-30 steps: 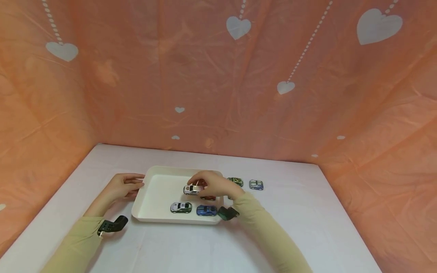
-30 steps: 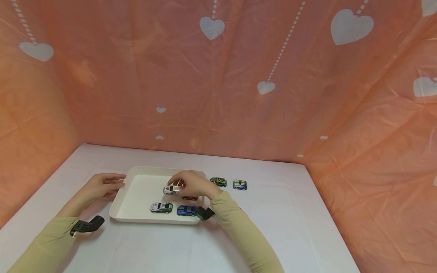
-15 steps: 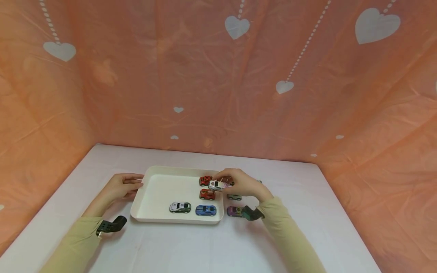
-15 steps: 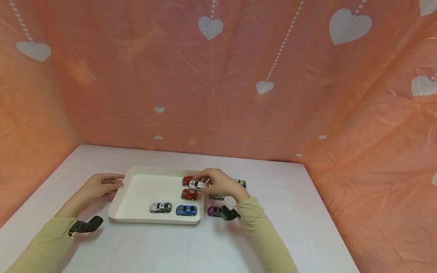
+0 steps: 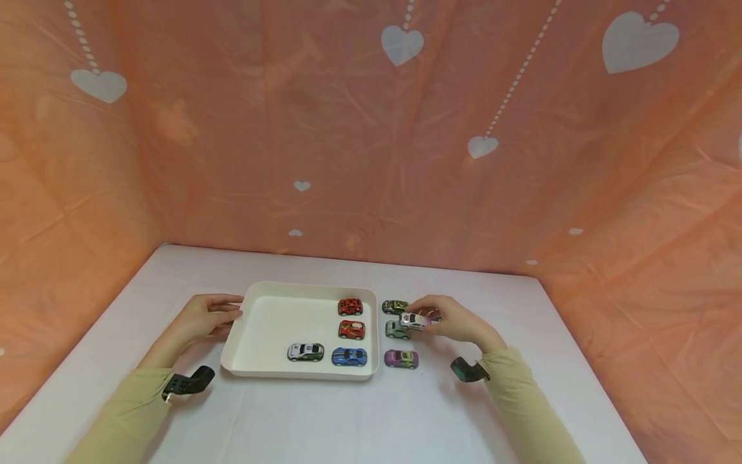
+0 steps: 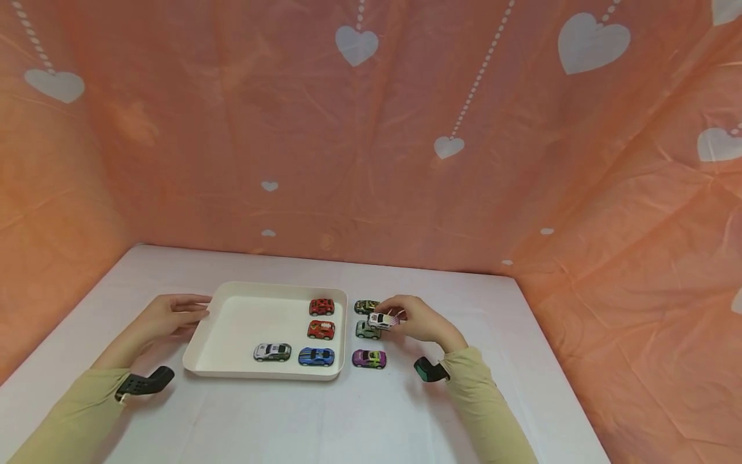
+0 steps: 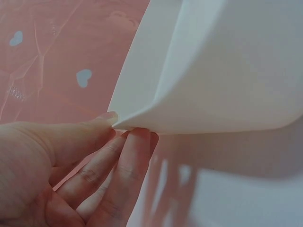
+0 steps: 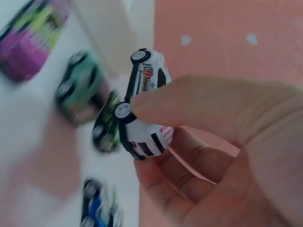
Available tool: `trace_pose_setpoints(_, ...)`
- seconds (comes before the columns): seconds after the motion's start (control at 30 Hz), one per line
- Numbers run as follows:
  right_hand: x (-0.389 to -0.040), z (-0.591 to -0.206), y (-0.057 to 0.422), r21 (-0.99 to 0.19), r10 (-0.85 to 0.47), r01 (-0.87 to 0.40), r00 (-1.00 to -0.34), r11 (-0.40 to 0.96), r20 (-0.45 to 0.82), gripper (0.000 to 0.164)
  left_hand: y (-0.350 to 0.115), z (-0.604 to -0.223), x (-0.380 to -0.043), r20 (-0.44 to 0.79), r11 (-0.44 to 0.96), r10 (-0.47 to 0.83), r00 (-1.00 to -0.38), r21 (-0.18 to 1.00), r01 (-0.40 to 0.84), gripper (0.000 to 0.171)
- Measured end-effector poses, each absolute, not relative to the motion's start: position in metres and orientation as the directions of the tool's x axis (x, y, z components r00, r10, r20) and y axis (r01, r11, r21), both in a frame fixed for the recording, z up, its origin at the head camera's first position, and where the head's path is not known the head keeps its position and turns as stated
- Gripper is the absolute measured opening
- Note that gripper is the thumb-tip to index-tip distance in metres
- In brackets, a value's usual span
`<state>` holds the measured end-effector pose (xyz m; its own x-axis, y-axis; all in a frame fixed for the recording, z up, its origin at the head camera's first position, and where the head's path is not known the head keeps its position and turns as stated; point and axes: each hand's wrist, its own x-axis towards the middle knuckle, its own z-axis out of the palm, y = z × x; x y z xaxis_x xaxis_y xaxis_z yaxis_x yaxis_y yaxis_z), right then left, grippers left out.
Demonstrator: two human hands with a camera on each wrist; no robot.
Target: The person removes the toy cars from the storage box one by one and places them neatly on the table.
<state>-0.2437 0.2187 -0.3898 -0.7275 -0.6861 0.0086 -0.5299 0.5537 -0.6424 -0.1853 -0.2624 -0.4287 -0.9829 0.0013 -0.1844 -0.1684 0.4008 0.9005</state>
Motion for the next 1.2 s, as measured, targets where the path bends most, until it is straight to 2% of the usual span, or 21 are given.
trace_pose_setpoints(0.4,-0.245,-0.405,0.259,-0.625,-0.674,-0.536,-0.738,0.568,0.02,0.041,-0.261,-0.429,-0.187,-0.174,0.405,-0.005,-0.985,0.9,-0.161,0.046)
trace_pose_setpoints(0.77,-0.244,-0.418,0.267,-0.632,-0.621,-0.457,-0.782,0.625,-0.049,0.042,-0.262,-0.43,-0.186,-0.185,0.41,-0.007,-0.983,0.896,-0.171,0.046)
trace_pose_setpoints(1.2,-0.245,-0.428,0.268,-0.613,-0.599,-0.455,-0.8,0.646,-0.037,0.047,-0.262,-0.429,-0.185,-0.193,0.403,-0.016,-0.981,0.897,-0.183,0.046)
